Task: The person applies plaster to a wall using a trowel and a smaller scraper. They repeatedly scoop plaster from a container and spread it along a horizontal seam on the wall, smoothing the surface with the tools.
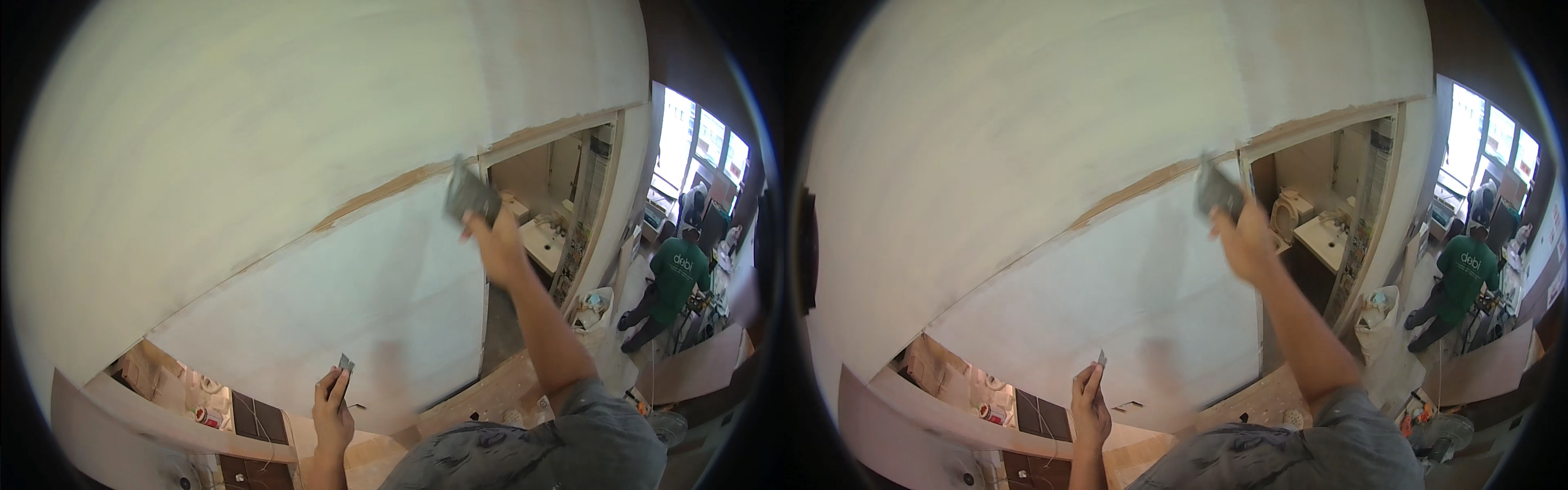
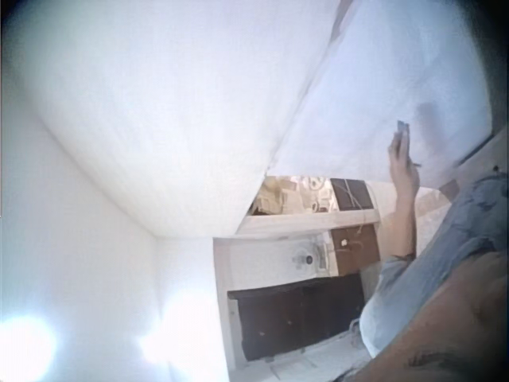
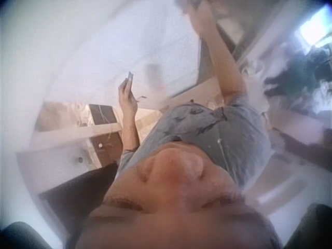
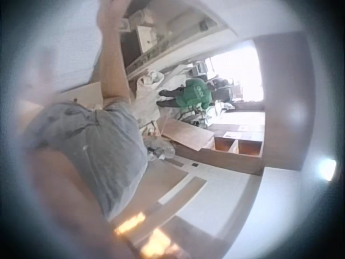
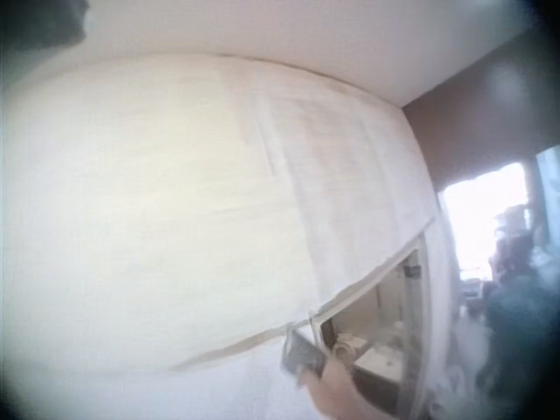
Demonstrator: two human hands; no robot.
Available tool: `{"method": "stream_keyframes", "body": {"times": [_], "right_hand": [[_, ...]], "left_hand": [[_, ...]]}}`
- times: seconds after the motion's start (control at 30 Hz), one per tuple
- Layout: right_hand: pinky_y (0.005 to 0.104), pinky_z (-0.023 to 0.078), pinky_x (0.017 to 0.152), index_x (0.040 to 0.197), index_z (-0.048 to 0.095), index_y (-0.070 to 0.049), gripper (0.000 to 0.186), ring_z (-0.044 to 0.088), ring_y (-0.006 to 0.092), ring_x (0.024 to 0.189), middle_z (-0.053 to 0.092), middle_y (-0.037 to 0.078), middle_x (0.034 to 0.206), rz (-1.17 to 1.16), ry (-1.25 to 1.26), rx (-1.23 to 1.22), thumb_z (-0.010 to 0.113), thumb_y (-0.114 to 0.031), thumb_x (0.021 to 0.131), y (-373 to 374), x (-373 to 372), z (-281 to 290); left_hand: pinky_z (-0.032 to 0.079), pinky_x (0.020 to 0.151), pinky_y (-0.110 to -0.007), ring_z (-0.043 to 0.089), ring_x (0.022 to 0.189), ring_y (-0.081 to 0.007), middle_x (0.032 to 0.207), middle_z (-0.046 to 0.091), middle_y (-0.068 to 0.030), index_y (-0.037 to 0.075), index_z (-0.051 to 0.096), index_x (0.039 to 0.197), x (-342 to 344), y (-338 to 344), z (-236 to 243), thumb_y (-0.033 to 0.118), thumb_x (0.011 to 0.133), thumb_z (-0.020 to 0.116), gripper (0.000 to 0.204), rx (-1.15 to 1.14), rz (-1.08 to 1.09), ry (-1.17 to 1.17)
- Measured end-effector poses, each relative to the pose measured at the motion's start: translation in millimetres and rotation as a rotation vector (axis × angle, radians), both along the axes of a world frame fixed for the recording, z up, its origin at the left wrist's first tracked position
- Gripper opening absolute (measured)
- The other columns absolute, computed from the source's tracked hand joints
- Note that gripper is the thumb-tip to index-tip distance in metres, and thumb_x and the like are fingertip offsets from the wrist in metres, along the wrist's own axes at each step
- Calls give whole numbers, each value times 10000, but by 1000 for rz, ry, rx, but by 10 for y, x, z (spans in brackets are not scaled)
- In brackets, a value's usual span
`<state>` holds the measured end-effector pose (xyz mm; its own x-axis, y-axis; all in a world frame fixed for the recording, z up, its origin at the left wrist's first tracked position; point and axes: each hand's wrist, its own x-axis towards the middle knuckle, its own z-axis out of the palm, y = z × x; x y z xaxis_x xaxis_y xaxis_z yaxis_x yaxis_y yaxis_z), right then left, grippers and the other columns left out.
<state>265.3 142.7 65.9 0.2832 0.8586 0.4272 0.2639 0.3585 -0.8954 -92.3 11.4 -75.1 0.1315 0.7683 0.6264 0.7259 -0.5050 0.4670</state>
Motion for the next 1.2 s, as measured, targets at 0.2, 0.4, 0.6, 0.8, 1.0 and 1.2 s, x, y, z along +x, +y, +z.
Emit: {"method": "stream_keyframes", "body": {"times": [0.2,0.4,0.6,0.8,1.0,1.2], "right_hand": [[445,480,1018,1391,574,32,461,609,389,1165,606,222,1269,-434,-341,403,507,-65,945,511,567,572],[439,488,1021,1415,576,-3,489,608,367,1175,594,174,1313,-501,-372,259,527,-75,934,766,543,657],[448,492,1044,1444,536,-2,573,562,368,1229,543,168,1342,-570,-334,277,660,-92,891,864,238,609],[450,501,1036,1473,463,30,711,520,375,1225,499,164,1328,-564,-386,327,754,-71,833,813,-376,527],[434,537,1004,1507,394,66,806,484,380,1240,478,177,1346,-430,-407,400,768,-55,804,686,-1046,465],[427,535,1005,1534,352,65,887,473,382,1253,462,177,1382,-251,-443,477,756,-22,749,618,-1654,380]], "left_hand": [[504,1019,-401,617,1187,-344,1266,610,-203,93,611,1415,111,-98,-236,-179,936,479,566,-86,-4,-133],[514,959,-374,626,1114,-323,1233,613,-212,58,597,1423,-24,-117,-400,-141,966,476,513,-88,34,-121],[514,920,-359,625,1095,-325,1240,615,-215,73,595,1430,-65,-133,-289,-179,925,471,578,-109,33,-124],[514,923,-352,624,1095,-317,1252,605,-201,73,593,1433,-156,-102,-323,-165,950,477,551,-134,29,-103],[513,930,-347,623,1124,-317,1267,600,-200,86,593,1440,-165,-66,-258,-159,959,481,551,-148,19,-99],[515,929,-349,622,1127,-323,1270,600,-207,90,593,1440,-186,-22,-250,-166,953,474,562,-118,15,-91]]}}
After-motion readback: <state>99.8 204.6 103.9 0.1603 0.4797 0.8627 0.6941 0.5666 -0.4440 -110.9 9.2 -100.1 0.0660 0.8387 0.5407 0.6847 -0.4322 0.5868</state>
